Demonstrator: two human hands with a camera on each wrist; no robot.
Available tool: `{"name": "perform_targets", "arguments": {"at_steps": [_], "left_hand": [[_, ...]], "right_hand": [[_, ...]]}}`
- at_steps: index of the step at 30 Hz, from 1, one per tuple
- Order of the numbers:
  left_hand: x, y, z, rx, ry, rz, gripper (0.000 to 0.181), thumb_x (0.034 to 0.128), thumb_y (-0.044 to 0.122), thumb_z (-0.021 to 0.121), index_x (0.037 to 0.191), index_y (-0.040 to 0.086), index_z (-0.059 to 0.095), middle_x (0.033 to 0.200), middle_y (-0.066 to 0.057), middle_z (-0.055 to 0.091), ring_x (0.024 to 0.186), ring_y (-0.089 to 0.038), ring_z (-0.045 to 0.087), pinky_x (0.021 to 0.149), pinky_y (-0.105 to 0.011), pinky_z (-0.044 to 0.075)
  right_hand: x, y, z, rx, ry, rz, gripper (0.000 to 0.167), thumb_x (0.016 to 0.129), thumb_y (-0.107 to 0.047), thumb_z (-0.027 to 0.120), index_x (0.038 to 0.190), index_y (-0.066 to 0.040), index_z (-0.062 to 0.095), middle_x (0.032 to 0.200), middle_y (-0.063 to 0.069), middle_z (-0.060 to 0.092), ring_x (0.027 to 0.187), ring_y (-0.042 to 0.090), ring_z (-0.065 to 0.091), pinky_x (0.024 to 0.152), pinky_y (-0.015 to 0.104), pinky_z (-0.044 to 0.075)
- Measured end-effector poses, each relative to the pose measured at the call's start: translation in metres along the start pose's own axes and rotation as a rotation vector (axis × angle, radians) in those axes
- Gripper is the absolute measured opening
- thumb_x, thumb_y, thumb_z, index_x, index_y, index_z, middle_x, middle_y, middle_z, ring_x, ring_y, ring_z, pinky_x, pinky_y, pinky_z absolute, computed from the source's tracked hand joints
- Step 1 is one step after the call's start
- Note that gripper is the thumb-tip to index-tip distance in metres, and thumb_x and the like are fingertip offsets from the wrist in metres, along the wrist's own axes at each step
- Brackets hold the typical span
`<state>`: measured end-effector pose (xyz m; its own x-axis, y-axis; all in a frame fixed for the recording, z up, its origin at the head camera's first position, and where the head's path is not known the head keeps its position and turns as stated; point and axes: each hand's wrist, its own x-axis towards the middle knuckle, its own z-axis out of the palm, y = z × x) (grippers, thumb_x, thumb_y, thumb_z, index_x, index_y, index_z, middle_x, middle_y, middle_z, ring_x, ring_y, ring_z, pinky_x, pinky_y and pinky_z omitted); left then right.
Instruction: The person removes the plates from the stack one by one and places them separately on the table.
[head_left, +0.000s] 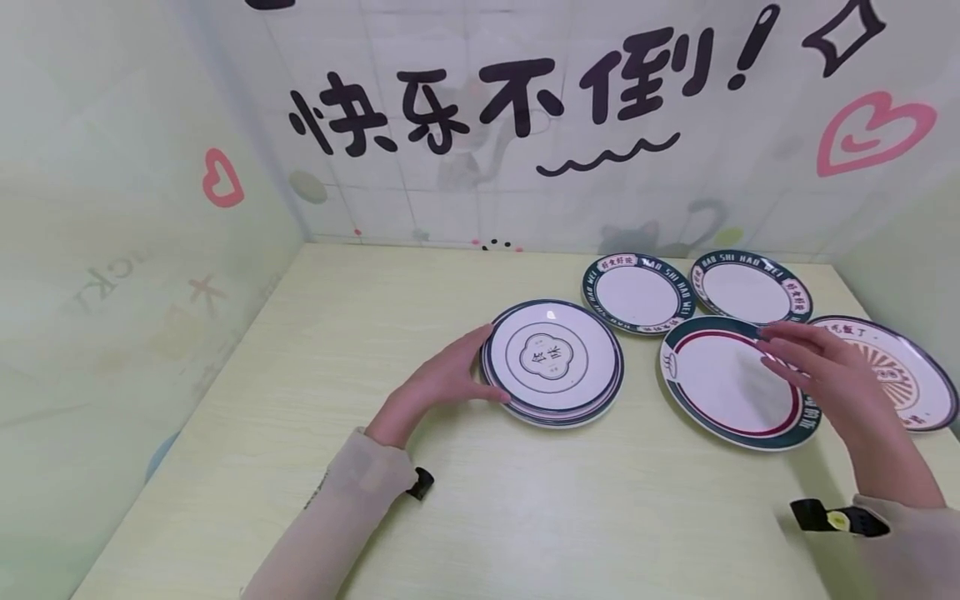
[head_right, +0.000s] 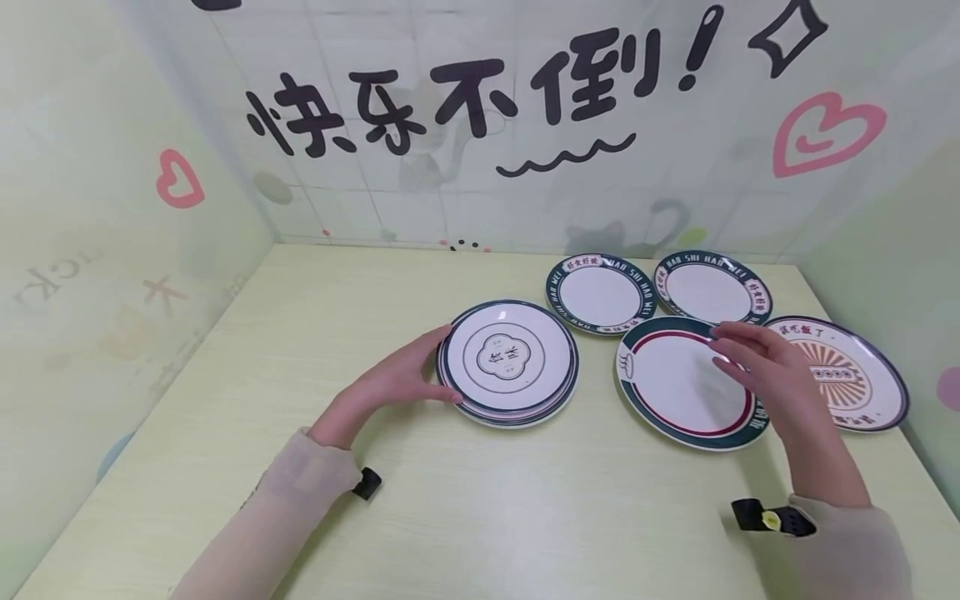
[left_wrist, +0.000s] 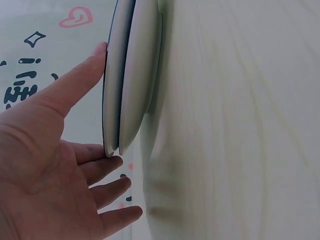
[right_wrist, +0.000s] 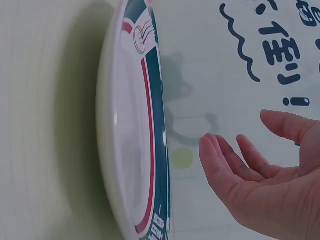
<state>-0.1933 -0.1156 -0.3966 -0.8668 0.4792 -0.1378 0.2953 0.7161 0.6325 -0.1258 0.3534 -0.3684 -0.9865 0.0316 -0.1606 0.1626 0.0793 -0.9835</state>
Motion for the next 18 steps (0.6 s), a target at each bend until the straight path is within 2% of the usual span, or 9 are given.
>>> {"name": "perform_targets", "arguments": {"at_steps": [5,10,14,18], "left_hand": [[0.000,0.002,0.000,-0.002,-0.006,-0.018,0.116,0.0730,0.043,0.087,0.160,0.010,0.018,0.166,-0.009,0.024,0.155,-0.027,0.021,0.128,-0.043,0.020],[0.002,0.006,0.001,-0.052,0.028,-0.024,0.100,0.0775,0.037,0.086,0.157,0.012,0.030,0.161,-0.009,0.037,0.151,-0.027,0.030,0.126,-0.044,0.025],[0.004,0.009,0.002,-0.053,0.085,-0.109,0.089,0.0828,0.036,0.081,0.155,0.011,0.035,0.153,-0.012,0.046,0.144,-0.029,0.041,0.122,-0.045,0.034],[0.007,0.010,0.003,-0.063,0.140,-0.216,0.082,0.0853,0.035,0.079,0.153,0.010,0.038,0.138,-0.013,0.055,0.122,-0.028,0.056,0.106,-0.043,0.049]], "right_hand": [[0.006,-0.008,0.019,0.035,-0.022,0.005,0.028,0.099,-0.027,0.061,0.125,-0.026,0.052,0.116,-0.017,0.059,0.097,-0.010,0.064,0.079,0.011,0.057],[0.011,-0.011,0.042,0.057,-0.078,-0.066,0.024,0.101,-0.019,0.057,0.125,-0.024,0.052,0.117,-0.014,0.060,0.102,-0.008,0.063,0.083,0.010,0.056],[0.013,-0.011,0.062,0.010,-0.131,-0.103,0.033,0.102,-0.019,0.056,0.134,-0.014,0.049,0.120,-0.014,0.059,0.106,-0.007,0.061,0.088,0.009,0.054],[0.014,-0.011,0.086,-0.172,-0.169,-0.074,0.054,0.103,-0.031,0.055,0.149,-0.008,0.038,0.136,-0.003,0.053,0.117,0.000,0.057,0.093,0.006,0.049]]}}
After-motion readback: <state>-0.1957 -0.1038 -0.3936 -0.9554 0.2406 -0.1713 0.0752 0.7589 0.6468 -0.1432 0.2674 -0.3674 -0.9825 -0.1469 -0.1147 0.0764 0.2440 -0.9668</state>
